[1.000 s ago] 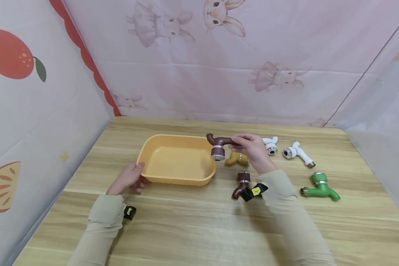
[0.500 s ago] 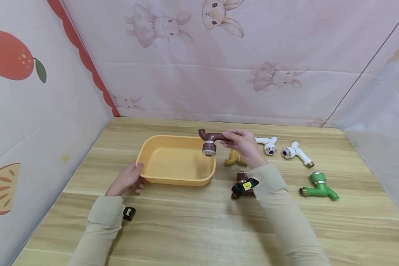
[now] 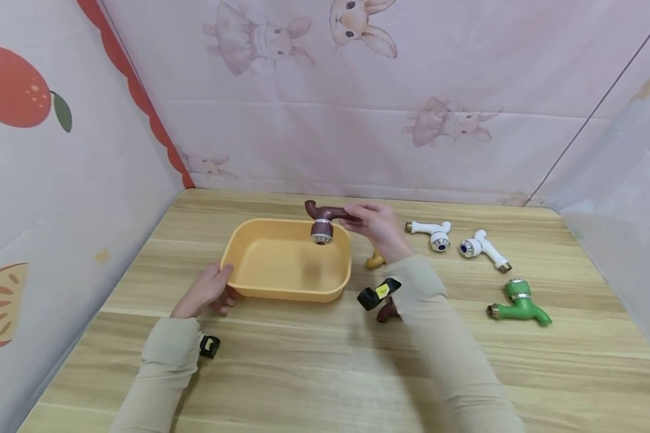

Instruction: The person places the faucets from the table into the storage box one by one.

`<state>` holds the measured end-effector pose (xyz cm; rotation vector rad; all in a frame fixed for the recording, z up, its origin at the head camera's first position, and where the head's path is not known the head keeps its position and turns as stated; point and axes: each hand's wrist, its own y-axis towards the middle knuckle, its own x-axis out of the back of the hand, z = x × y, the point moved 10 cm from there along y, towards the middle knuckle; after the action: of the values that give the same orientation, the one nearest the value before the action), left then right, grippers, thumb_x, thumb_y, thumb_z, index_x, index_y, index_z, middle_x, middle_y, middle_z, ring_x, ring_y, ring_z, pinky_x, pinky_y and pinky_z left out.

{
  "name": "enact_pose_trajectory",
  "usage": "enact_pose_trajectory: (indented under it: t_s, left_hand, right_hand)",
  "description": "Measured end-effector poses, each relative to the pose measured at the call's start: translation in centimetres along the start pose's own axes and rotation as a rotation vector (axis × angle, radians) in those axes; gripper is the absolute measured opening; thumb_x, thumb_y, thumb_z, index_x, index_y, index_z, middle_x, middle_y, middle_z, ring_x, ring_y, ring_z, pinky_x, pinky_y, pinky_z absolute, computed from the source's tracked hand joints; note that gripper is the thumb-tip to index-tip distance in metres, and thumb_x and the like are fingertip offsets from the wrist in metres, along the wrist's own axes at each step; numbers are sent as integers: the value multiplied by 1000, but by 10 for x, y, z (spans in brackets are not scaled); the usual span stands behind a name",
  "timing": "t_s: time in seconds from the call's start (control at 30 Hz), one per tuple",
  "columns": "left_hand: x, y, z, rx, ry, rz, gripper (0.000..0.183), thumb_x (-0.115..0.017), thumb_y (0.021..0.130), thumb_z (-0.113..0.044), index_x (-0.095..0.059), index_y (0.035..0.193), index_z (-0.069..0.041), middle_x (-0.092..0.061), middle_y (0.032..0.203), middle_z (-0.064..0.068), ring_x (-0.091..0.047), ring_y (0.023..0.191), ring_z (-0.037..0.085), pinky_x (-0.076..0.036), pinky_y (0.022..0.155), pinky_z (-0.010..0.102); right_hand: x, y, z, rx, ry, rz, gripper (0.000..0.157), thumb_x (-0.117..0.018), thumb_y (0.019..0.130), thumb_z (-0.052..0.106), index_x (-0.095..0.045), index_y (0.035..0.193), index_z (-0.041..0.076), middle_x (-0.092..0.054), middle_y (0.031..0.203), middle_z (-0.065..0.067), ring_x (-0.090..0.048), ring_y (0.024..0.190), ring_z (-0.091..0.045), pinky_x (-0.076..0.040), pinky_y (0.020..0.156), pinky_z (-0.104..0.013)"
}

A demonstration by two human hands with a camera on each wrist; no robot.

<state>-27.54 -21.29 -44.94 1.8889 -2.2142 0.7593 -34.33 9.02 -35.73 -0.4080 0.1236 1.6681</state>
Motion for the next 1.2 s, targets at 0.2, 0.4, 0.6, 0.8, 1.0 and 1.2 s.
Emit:
enact_pose_trajectory:
  t_s: [0.2,0.4,0.6,0.8,1.0,1.2]
  left_hand:
    - [1,1,1,3,1,-2,43,-24,100,-31,-35,116,8,-57,79,19,-58,59,22,-55,48,37]
    - [1,2,0,9,7,-4,43,-24,100,-30,-35,117,8,-57,80,19,-58,60,23,-55,49,37]
    - [1,2,1,15,4,-6,43,-24,100,-30,-35,116,8,-57,79,19,-58,58,22,-55,48,37]
    - [1,3,0,0,-2,-6,44,-24,100,-31,-35,116,8,-57,78,19,-57,58,22,-54,48,38]
    - [2,6,0,3,10,-11,43,-24,100,-30,-36,116,8,-57,78,19,-58,58,22,-55,48,38]
    - [1,7,0,15,25,-10,44,-22,99,-31,-37,115,8,-57,78,18,-58,58,22,-54,47,37]
  right_hand:
    - [-13,5,-5,-8,-18,-2,22,-59,87,3,-56,105,-9,-61,88,-14,-65,67,-16,-55,72,-25]
    - [-25,14,-13,-23,-32,-8,26,-59,86,2,-56,109,-11,-60,94,-18,-65,66,-16,-55,71,-26]
    - [-37,24,-27,-52,-35,6,24,-60,86,1,-57,106,-11,-60,95,-19,-65,72,-20,-55,72,-28]
    - [-50,31,-38,-55,-13,20,23,-61,84,-3,-58,104,-14,-60,90,-17,-64,68,-20,-56,68,-27]
    - [-62,35,-48,-88,12,23,25,-62,83,-3,-58,105,-14,-60,86,-16,-63,64,-18,-56,68,-26]
    - [-72,37,-58,-132,-1,43,25,-61,84,-2,-59,106,-13,-61,85,-16,-64,67,-18,-55,71,-26]
